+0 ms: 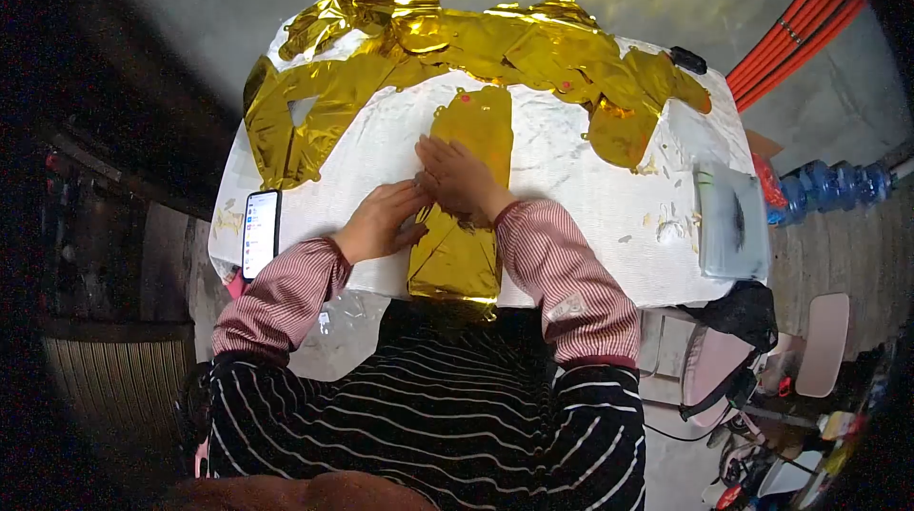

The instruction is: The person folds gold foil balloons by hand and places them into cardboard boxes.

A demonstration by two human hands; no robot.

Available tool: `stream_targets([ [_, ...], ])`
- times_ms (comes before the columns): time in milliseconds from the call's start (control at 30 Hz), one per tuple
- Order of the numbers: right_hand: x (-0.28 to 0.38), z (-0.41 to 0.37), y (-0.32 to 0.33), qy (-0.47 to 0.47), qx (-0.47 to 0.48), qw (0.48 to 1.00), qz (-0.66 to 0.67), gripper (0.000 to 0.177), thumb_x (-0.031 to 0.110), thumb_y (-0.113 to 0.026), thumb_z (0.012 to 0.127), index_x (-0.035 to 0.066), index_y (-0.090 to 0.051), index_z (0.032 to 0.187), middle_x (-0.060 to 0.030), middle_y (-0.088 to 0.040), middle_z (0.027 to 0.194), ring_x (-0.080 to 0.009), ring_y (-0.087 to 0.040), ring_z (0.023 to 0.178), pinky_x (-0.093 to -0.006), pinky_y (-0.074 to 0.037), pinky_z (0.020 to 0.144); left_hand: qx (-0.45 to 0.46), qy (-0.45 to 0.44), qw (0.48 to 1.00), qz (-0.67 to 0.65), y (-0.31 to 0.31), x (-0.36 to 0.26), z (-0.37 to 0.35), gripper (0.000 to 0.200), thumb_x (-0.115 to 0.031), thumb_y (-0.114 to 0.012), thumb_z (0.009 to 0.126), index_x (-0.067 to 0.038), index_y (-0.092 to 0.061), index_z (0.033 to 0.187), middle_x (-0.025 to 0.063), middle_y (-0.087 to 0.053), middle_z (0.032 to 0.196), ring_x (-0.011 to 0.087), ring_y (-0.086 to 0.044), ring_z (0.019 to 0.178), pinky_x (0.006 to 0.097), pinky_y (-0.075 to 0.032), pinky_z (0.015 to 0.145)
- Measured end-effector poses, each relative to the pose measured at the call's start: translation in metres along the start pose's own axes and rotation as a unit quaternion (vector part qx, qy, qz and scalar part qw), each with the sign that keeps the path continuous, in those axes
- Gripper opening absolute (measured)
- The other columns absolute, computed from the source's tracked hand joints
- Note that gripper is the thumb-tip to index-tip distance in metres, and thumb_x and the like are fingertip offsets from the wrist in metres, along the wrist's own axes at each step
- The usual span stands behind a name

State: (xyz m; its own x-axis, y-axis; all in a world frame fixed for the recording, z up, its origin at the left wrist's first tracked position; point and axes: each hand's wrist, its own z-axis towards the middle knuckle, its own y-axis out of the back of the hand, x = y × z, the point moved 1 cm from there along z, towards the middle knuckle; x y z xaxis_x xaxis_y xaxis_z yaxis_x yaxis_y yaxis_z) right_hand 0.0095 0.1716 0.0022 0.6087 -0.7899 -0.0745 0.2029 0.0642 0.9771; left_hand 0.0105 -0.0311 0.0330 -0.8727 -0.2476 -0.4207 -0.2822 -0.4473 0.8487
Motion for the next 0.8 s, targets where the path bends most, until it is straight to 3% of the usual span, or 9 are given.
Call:
stream_targets([
  [67, -0.009, 0.011, -0.008, -0.094, -0.043, 0.988, 0.116, 0.05, 0.033, -0.044, 0.096, -0.001, -0.046, 0.132, -0.019, -0.036, 0.146, -0.0286, -0.034, 0.136, -0.0401, -0.028, 0.109, -0.014, -0.001, 1.0, 0.007, -0.001, 0.001, -0.002, 0.048, -0.018, -0.071, 0.078, -0.002, -0.056, 0.121, 0.015, -0.056, 0.124, 0.0328, -0.049, 0.12, 0.0409, -0.04, 0.097],
  [400, -0.039, 0.026, -0.005, -0.153, -0.078, 0.981, 0.09, 0.055, 0.032, -0.05, 0.093, -0.001, -0.041, 0.136, -0.0179, -0.042, 0.141, -0.0311, -0.035, 0.134, -0.0422, -0.027, 0.111, 0.001, 0.013, 0.999, 0.034, -0.006, 0.003, -0.003, 0.048, -0.023, -0.069, 0.08, -0.002, -0.056, 0.122, 0.0133, -0.054, 0.129, 0.0301, -0.047, 0.123, 0.039, -0.038, 0.1],
  [467, -0.054, 0.003, 0.005, -0.173, -0.135, 0.974, 0.063, 0.054, 0.03, -0.057, 0.089, 0.002, -0.044, 0.134, -0.0189, -0.047, 0.136, -0.0334, -0.041, 0.129, -0.0413, -0.032, 0.107, -0.008, 0.017, 1.0, 0.018, -0.007, 0.005, -0.003, 0.049, -0.02, -0.068, 0.079, -0.002, -0.056, 0.123, 0.0158, -0.055, 0.129, 0.034, -0.05, 0.12, 0.0417, -0.041, 0.098],
  [500, -0.059, -0.014, 0.011, -0.152, -0.208, 0.961, 0.103, 0.053, 0.026, -0.064, 0.085, 0.002, -0.048, 0.13, -0.0208, -0.053, 0.127, -0.0369, -0.049, 0.118, -0.0405, -0.04, 0.098, -0.007, 0.016, 1.0, 0.012, -0.008, 0.006, -0.004, 0.049, -0.02, -0.068, 0.079, -0.002, -0.056, 0.123, 0.0158, -0.055, 0.129, 0.034, -0.05, 0.12, 0.0417, -0.041, 0.098],
  [567, -0.042, -0.055, 0.035, -0.245, -0.148, 0.943, 0.171, 0.048, 0.021, -0.065, 0.085, 0.0, -0.05, 0.126, -0.0197, -0.06, 0.108, -0.0348, -0.06, 0.096, -0.0393, -0.049, 0.083, -0.009, 0.012, 1.0, 0.02, -0.007, 0.005, -0.003, 0.049, -0.021, -0.068, 0.079, -0.002, -0.056, 0.123, 0.0161, -0.055, 0.128, 0.0339, -0.051, 0.12, 0.0418, -0.041, 0.098],
  [633, -0.014, -0.099, 0.046, -0.382, -0.117, 0.873, 0.281, 0.039, 0.018, -0.061, 0.091, 0.0, -0.053, 0.124, -0.0133, -0.062, 0.092, -0.0225, -0.063, 0.075, -0.0332, -0.05, 0.064, -0.013, 0.012, 1.0, 0.017, -0.008, 0.005, -0.002, 0.049, -0.021, -0.068, 0.079, -0.002, -0.056, 0.123, 0.0158, -0.056, 0.128, 0.034, -0.051, 0.12, 0.0418, -0.041, 0.098],
  [667, -0.003, -0.122, 0.036, -0.44, -0.105, 0.763, 0.462, 0.037, 0.016, -0.056, 0.095, 0.0, -0.05, 0.128, -0.0086, -0.063, 0.088, -0.0122, -0.062, 0.07, -0.026, -0.05, 0.056, -0.011, 0.014, 1.0, 0.018, -0.009, 0.006, -0.002, 0.049, -0.021, -0.068, 0.079, -0.002, -0.056, 0.122, 0.0156, -0.056, 0.128, 0.034, -0.051, 0.12, 0.0418, -0.041, 0.098],
  [700, 0.016, -0.138, 0.038, -0.472, -0.123, 0.64, 0.593, 0.041, 0.015, -0.055, 0.096, -0.002, -0.046, 0.133, -0.0091, -0.063, 0.095, -0.0106, -0.062, 0.073, -0.0222, -0.051, 0.057, -0.013, 0.014, 1.0, 0.014, -0.009, 0.007, -0.002, 0.049, -0.021, -0.068, 0.079, -0.002, -0.056, 0.122, 0.0156, -0.056, 0.128, 0.034, -0.051, 0.12, 0.0418, -0.041, 0.098],
  [800, 0.063, -0.143, 0.067, -0.475, -0.113, 0.598, 0.635, 0.044, 0.012, -0.057, 0.095, -0.005, -0.043, 0.133, -0.0124, -0.064, 0.105, -0.0137, -0.065, 0.082, -0.026, -0.057, 0.066, -0.009, 0.015, 1.0, -0.004, -0.013, 0.009, -0.003, 0.05, -0.021, -0.069, 0.078, -0.002, -0.056, 0.122, 0.0153, -0.056, 0.128, 0.0341, -0.051, 0.12, 0.0417, -0.041, 0.098],
])
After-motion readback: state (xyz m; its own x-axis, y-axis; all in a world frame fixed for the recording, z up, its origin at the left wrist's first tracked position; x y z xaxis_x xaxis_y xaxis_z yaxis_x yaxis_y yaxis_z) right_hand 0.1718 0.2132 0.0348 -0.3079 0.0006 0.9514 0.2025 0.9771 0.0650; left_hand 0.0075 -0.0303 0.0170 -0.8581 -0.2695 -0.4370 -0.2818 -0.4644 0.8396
